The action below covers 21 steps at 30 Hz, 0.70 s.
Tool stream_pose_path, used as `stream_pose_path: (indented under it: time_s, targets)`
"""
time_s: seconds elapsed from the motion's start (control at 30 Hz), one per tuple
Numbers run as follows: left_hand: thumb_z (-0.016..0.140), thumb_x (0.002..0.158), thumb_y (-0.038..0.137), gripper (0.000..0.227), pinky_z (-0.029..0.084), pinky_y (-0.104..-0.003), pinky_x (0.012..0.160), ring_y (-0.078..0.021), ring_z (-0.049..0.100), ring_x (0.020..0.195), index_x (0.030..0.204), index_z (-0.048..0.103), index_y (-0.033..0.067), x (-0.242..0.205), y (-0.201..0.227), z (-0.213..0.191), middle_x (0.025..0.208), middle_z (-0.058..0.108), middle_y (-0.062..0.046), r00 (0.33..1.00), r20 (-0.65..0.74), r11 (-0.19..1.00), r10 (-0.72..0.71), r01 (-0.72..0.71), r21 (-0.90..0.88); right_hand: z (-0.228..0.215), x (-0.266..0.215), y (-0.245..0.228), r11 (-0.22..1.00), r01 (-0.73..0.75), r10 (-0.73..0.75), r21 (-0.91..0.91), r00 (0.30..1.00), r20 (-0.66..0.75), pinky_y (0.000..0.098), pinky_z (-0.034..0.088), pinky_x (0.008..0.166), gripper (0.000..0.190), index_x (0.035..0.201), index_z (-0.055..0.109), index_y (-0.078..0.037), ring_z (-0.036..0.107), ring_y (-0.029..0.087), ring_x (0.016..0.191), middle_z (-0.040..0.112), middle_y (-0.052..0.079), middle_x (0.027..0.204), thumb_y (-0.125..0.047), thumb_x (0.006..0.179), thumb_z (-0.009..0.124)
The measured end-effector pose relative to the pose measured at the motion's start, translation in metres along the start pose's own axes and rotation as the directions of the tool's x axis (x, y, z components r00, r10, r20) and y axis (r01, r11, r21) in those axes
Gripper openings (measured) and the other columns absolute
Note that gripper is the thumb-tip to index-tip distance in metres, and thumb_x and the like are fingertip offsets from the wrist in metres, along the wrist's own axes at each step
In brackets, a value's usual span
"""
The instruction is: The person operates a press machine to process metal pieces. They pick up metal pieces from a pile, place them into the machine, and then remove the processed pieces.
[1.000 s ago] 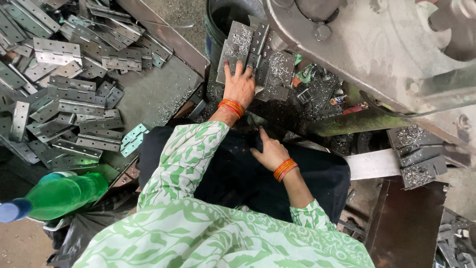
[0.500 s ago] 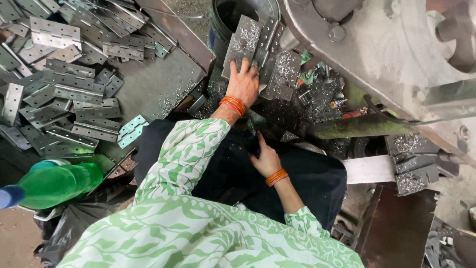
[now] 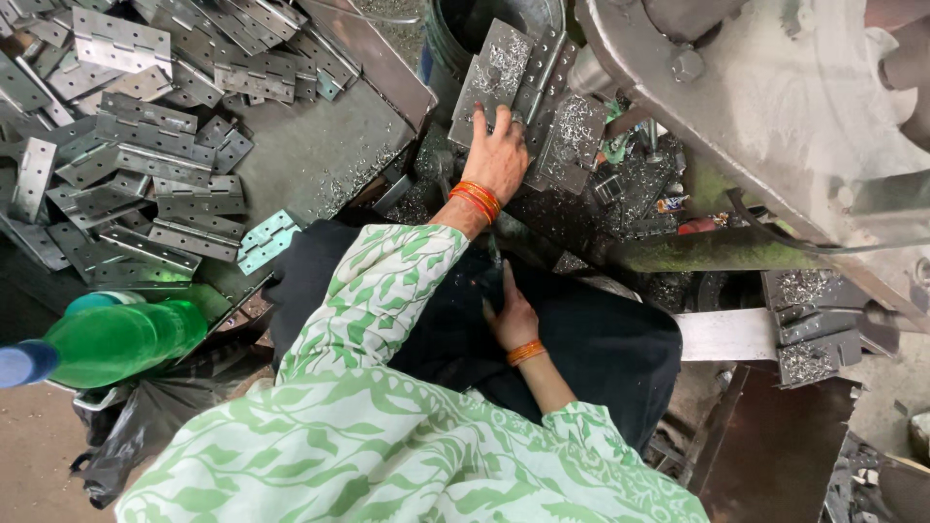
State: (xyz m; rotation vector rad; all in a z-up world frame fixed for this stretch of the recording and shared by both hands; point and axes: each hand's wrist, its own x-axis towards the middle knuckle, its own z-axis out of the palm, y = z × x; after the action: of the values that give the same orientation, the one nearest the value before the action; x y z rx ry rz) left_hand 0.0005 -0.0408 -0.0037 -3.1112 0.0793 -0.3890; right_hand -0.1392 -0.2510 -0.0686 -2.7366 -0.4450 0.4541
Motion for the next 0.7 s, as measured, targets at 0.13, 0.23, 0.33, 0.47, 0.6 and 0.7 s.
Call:
stream_pose_path:
  time_s: [0.13,0.23,0.33,0.47,0.6,0.7]
  targets:
    - [0.058,0.094,0.025,0.028,0.029,-0.068,0.111,-0.0379,0.039,0.136,0.107,0.079,0.0128,-0.006,-0.012,0.0,0.128,0.064,-0.007,0.999,-0.052,0.999,-0.004,0.002,-0.039,0.026,0.005,0.012,0.99,0.084,-0.072,0.111,0.991,-0.111,0.0524,0.058,0.083,0.088,0.159,0.032,-0.022,0.069,0.045,0.102,0.071,0.026,0.115,-0.029,0.083,0.077]
    - [0.057,0.092,0.024,0.029,0.03,-0.067,0.11,-0.0369,0.04,0.135,0.106,0.079,0.0122,-0.015,0.0,0.006,0.128,0.064,-0.006,0.994,-0.106,0.998,0.018,-0.025,-0.06,0.005,-0.005,0.014,0.995,-0.014,0.013,0.097,1.0,0.01,0.0529,0.056,0.087,0.094,0.16,0.028,-0.02,0.068,0.047,0.103,0.07,0.028,0.112,-0.028,0.081,0.077]
    - [0.056,0.093,0.024,0.029,0.03,-0.067,0.11,-0.0366,0.04,0.135,0.107,0.078,0.0113,-0.005,-0.011,0.011,0.126,0.065,-0.006,0.995,-0.094,0.999,0.011,-0.016,-0.046,-0.035,0.011,-0.003,0.995,0.085,-0.085,0.052,0.996,0.008,0.0525,0.055,0.088,0.091,0.158,0.031,-0.014,0.067,0.047,0.104,0.068,0.029,0.115,-0.028,0.08,0.077]
    - [0.056,0.096,0.022,0.028,0.03,-0.066,0.112,-0.0357,0.042,0.133,0.109,0.078,0.0106,0.004,-0.005,0.028,0.128,0.065,-0.006,0.985,-0.17,0.994,-0.029,0.011,-0.106,-0.075,0.016,-0.009,0.984,0.178,-0.178,-0.027,0.984,0.029,0.0513,0.054,0.093,0.075,0.153,0.042,-0.01,0.067,0.046,0.11,0.069,0.029,0.121,-0.032,0.089,0.075]
    - [0.057,0.093,0.022,0.028,0.03,-0.066,0.111,-0.0352,0.041,0.135,0.108,0.078,0.0113,0.02,-0.009,0.029,0.127,0.065,-0.006,0.989,-0.139,0.992,-0.044,0.026,-0.124,-0.053,0.011,-0.013,0.991,0.13,-0.129,0.044,0.992,-0.014,0.0499,0.055,0.092,0.081,0.155,0.04,-0.013,0.066,0.045,0.109,0.068,0.029,0.119,-0.027,0.083,0.075]
    - [0.057,0.094,0.02,0.028,0.03,-0.066,0.112,-0.0355,0.04,0.134,0.11,0.078,0.0108,0.022,-0.009,0.029,0.127,0.065,-0.006,0.994,-0.108,0.992,-0.027,0.014,-0.124,-0.026,-0.001,-0.007,0.976,0.136,-0.118,0.169,0.987,-0.109,0.0477,0.056,0.09,0.083,0.156,0.039,-0.015,0.068,0.043,0.107,0.069,0.027,0.12,-0.023,0.081,0.074]
